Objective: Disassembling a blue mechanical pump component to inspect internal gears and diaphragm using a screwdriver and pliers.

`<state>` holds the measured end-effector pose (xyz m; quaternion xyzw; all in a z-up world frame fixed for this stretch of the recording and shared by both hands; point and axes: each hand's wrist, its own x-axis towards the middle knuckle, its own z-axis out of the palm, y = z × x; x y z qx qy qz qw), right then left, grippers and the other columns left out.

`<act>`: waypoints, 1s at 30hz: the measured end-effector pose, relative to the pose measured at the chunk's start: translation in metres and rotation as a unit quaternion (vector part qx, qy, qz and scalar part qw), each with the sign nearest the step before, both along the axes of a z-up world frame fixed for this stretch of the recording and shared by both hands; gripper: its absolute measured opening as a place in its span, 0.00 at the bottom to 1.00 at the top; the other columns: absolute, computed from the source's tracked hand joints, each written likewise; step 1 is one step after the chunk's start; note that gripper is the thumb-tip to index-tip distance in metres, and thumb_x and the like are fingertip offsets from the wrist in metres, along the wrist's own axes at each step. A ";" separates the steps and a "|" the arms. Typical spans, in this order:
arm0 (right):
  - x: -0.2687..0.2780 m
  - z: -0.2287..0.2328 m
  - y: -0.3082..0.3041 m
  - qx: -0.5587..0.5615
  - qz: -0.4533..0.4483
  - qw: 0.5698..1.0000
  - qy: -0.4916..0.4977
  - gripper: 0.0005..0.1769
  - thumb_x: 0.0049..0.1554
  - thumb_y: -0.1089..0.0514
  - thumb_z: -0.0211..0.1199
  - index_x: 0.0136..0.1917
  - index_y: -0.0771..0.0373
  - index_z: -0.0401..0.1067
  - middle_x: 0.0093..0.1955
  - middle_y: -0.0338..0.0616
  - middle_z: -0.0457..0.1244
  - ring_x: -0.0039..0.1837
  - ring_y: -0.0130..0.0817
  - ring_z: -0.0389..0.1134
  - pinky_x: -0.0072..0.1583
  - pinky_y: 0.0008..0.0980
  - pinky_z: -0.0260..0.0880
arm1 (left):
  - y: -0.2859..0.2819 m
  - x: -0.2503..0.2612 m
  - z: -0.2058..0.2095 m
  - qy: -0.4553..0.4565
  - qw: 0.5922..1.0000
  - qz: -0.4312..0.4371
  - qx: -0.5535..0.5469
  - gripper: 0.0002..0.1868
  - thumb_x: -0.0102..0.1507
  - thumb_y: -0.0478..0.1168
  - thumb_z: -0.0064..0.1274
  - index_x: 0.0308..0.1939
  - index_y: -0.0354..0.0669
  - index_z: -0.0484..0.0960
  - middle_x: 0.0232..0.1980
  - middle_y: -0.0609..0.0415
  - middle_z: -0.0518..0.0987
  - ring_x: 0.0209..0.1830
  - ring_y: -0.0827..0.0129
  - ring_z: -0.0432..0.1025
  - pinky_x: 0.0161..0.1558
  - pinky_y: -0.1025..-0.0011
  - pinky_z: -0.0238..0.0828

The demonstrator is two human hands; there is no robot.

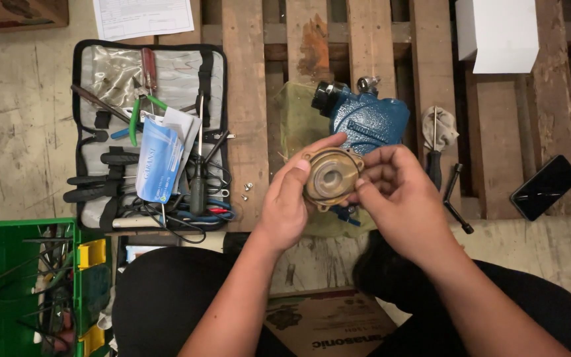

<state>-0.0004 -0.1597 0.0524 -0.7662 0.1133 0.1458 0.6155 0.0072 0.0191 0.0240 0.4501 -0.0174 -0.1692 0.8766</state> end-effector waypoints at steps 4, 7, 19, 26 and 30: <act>0.006 0.004 -0.001 -0.028 -0.013 0.999 -0.018 0.18 0.55 0.71 0.60 0.60 0.70 0.64 0.44 0.46 0.64 0.42 0.30 0.69 0.46 0.25 0.73 | -0.002 0.000 -0.010 0.049 0.988 -0.010 -0.147 0.28 0.75 0.42 0.28 0.74 0.25 0.61 0.64 0.36 0.72 0.56 0.58 0.73 0.54 0.62 0.78; 0.008 0.003 -0.005 -0.038 -0.012 0.999 -0.014 0.19 0.55 0.71 0.60 0.60 0.69 0.67 0.49 0.46 0.64 0.50 0.29 0.67 0.53 0.26 0.71 | -0.001 -0.001 -0.009 0.074 0.978 -0.024 -0.194 0.29 0.74 0.43 0.34 0.75 0.24 0.60 0.68 0.32 0.69 0.62 0.52 0.71 0.63 0.55 0.75; -0.001 -0.014 0.017 0.182 -0.059 0.969 0.155 0.15 0.60 0.71 0.51 0.60 0.76 0.67 0.42 0.58 0.65 0.40 0.43 0.67 0.44 0.37 0.73 | -0.008 -0.007 -0.004 0.067 0.972 0.062 -0.216 0.32 0.72 0.42 0.41 0.77 0.26 0.54 0.79 0.32 0.58 0.72 0.55 0.64 0.69 0.65 0.65; -0.002 -0.020 0.017 0.198 -0.108 0.967 0.121 0.18 0.57 0.75 0.54 0.62 0.75 0.64 0.44 0.56 0.64 0.41 0.39 0.67 0.43 0.34 0.73 | -0.005 -0.006 -0.003 0.059 0.978 0.049 -0.193 0.30 0.71 0.35 0.33 0.77 0.26 0.54 0.78 0.33 0.61 0.70 0.55 0.64 0.66 0.63 0.65; -0.002 -0.028 0.014 0.100 -0.111 0.989 0.002 0.20 0.56 0.73 0.59 0.58 0.69 0.55 0.38 0.57 0.64 0.34 0.43 0.72 0.37 0.38 0.79 | -0.020 -0.006 -0.012 0.027 0.986 0.130 -0.105 0.30 0.68 0.29 0.30 0.75 0.25 0.62 0.71 0.28 0.69 0.69 0.46 0.68 0.65 0.48 0.71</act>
